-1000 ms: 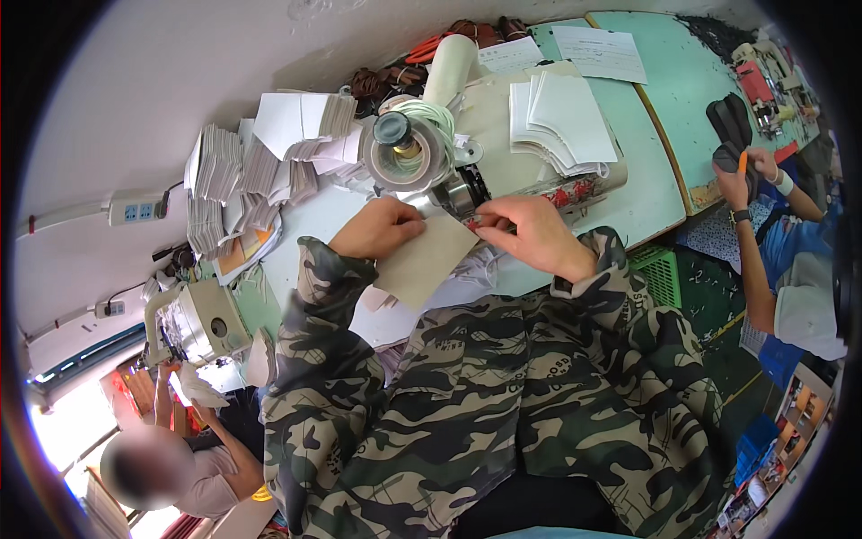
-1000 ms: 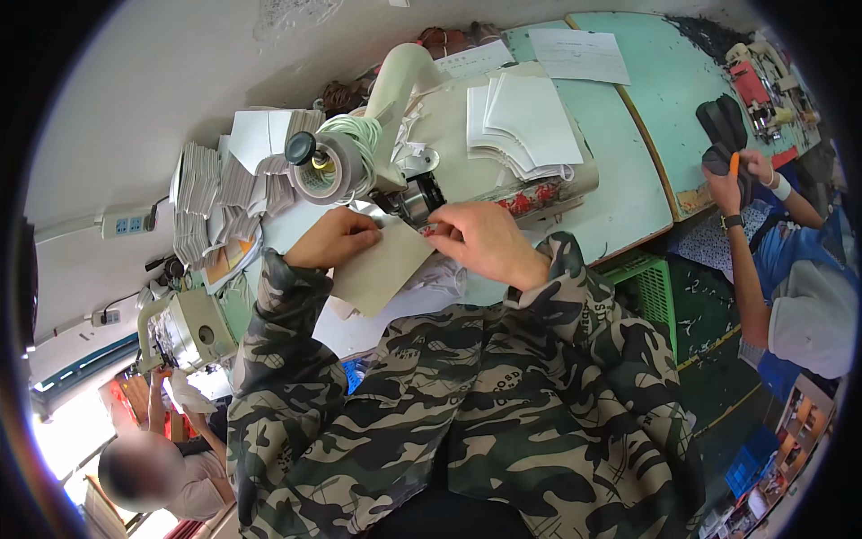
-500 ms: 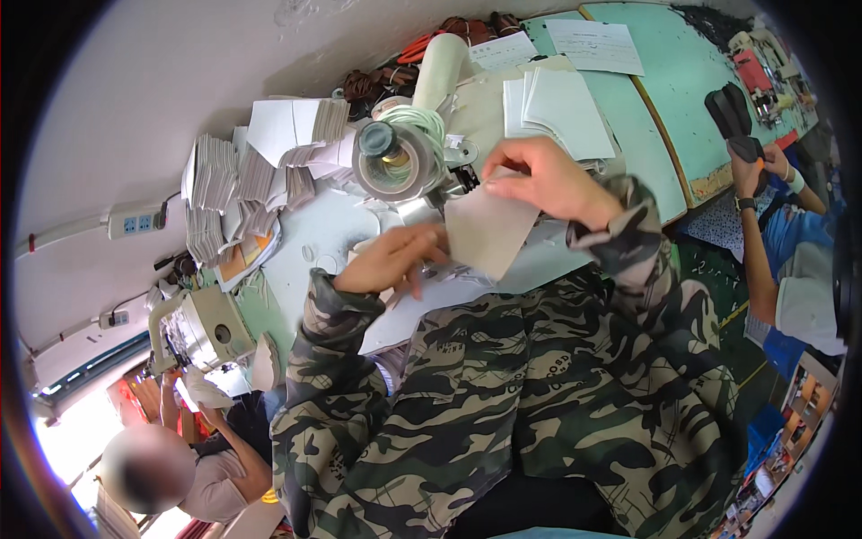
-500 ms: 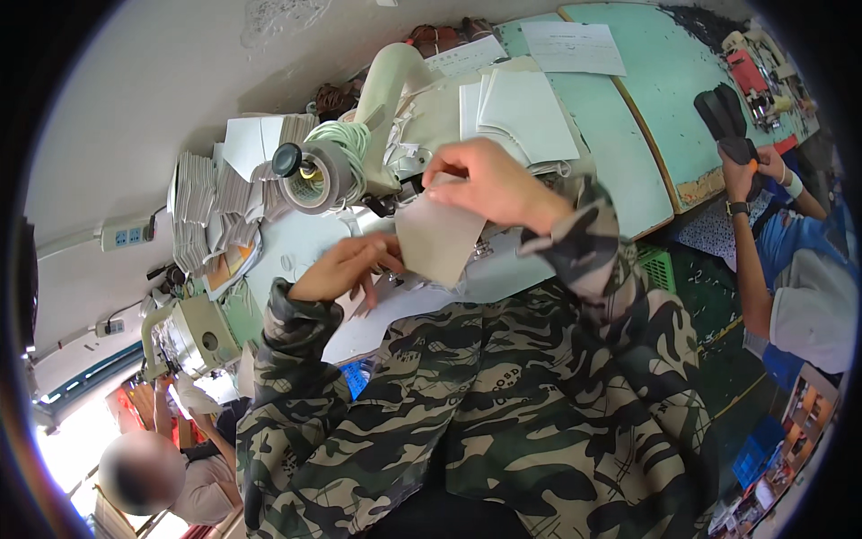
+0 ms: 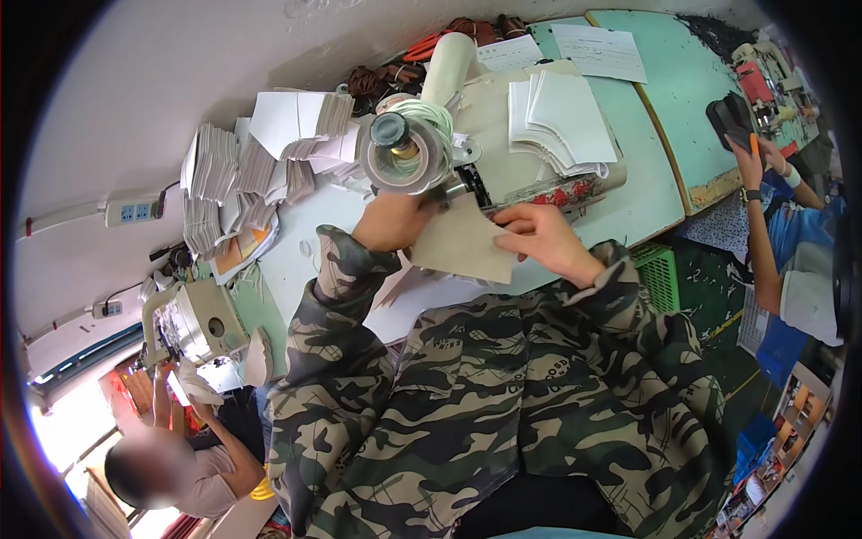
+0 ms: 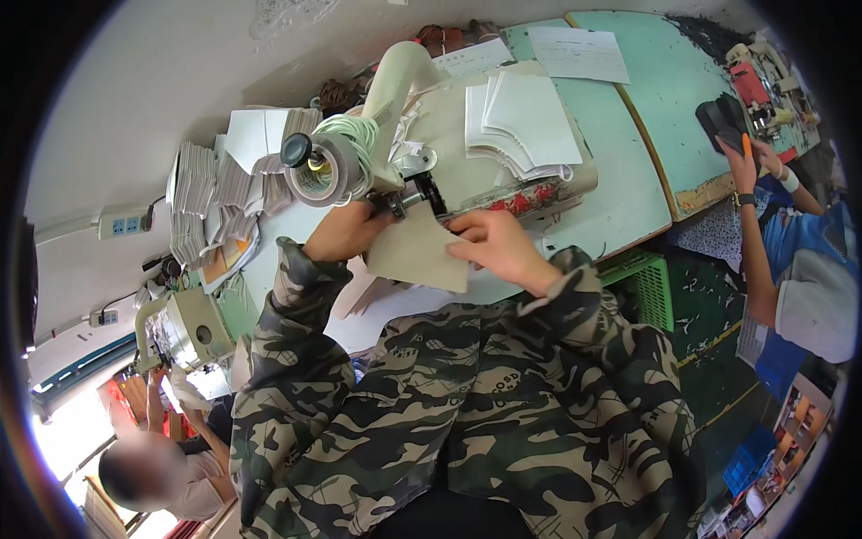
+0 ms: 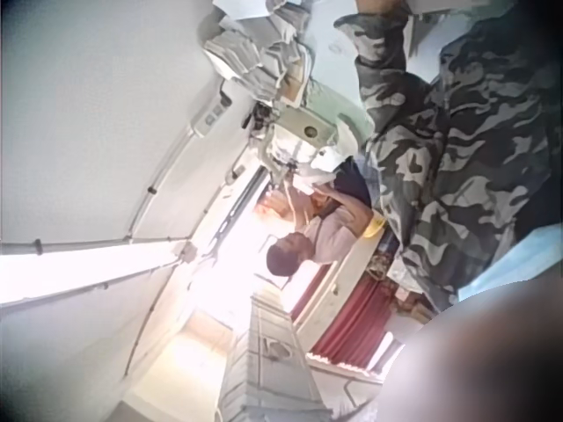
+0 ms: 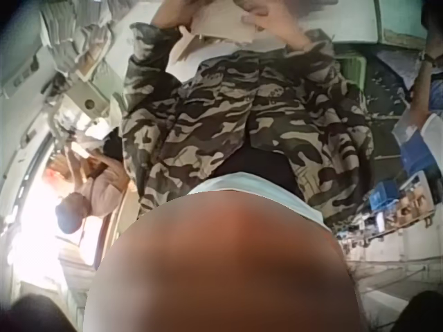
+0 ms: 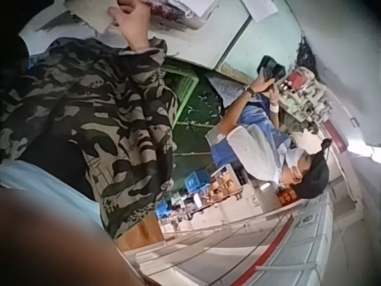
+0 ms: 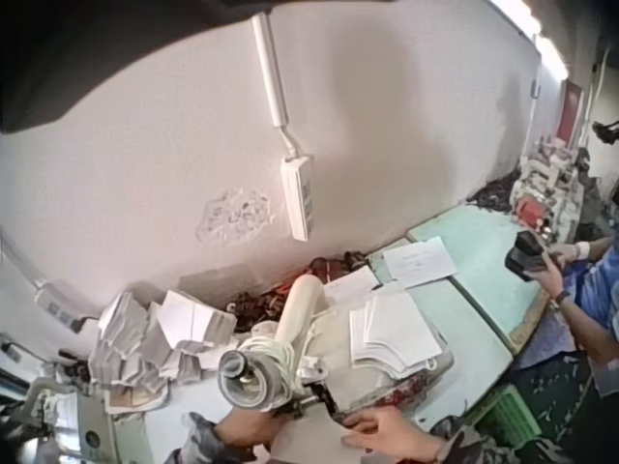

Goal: Skiving the edges of shoe material components using an industrial skiving machine.

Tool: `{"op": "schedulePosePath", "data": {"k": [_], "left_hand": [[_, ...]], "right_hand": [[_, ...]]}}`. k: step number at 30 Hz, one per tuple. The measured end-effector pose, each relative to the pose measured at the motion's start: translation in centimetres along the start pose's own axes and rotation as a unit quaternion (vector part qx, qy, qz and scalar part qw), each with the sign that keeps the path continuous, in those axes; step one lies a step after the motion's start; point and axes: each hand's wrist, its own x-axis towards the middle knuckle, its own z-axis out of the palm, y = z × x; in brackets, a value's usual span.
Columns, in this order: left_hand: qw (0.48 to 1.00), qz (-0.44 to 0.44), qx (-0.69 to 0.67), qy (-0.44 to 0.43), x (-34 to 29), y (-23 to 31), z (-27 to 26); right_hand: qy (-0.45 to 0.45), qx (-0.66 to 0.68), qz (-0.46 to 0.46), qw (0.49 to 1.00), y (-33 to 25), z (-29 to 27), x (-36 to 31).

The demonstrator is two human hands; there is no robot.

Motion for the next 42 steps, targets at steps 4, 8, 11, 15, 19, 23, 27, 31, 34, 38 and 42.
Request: {"op": "schedulePosePath", "data": {"k": [4,8,11,15,19,23,27,31,34,38,42], "left_hand": [[0.983,0.047,-0.178,0.023,-0.8,-2.4,-0.6],[0.962,-0.054,0.259,0.067,-5.9,-9.2,1.8],[0.963,-0.038,0.265,-0.010,-9.2,-12.1,4.8],[0.958,-0.070,0.278,0.017,-9.8,-10.7,5.9],[0.928,0.118,0.294,0.197,-10.0,-10.9,5.2],[0.994,-0.026,-0.060,-0.087,-10.2,-9.6,1.7],[0.938,-0.007,-0.271,-0.215,-6.1,-2.4,-3.3],[0.966,-0.003,-0.192,-0.175,-2.1,-3.6,-2.3],[0.965,-0.036,-0.185,-0.183,-1.2,-4.1,-2.7],[0.975,0.003,-0.158,-0.156,0.4,-3.5,-3.1],[0.989,0.115,-0.073,-0.066,0.8,-0.8,-1.7]], "right_hand": [[0.003,-0.105,-0.109,0.988,-0.8,-4.3,-1.1],[0.390,-0.384,-0.443,0.710,-7.9,-6.5,-2.5],[0.329,-0.496,-0.358,0.720,-5.1,-6.8,-0.2],[0.198,-0.359,-0.333,0.849,-2.9,-1.8,-0.9],[0.096,-0.282,-0.299,0.906,-0.8,1.1,-0.8],[-0.001,-0.235,-0.247,0.940,-0.6,1.3,-0.9],[-0.051,-0.164,-0.179,0.969,-0.1,1.6,-0.2],[-0.007,-0.269,-0.223,0.937,-1.3,1.9,0.9],[-0.007,-0.280,-0.199,0.939,-2.5,1.1,1.4],[0.041,-0.401,-0.315,0.859,-2.9,0.0,3.1],[-0.030,-0.504,-0.210,0.837,-6.8,-0.9,6.3]]}}
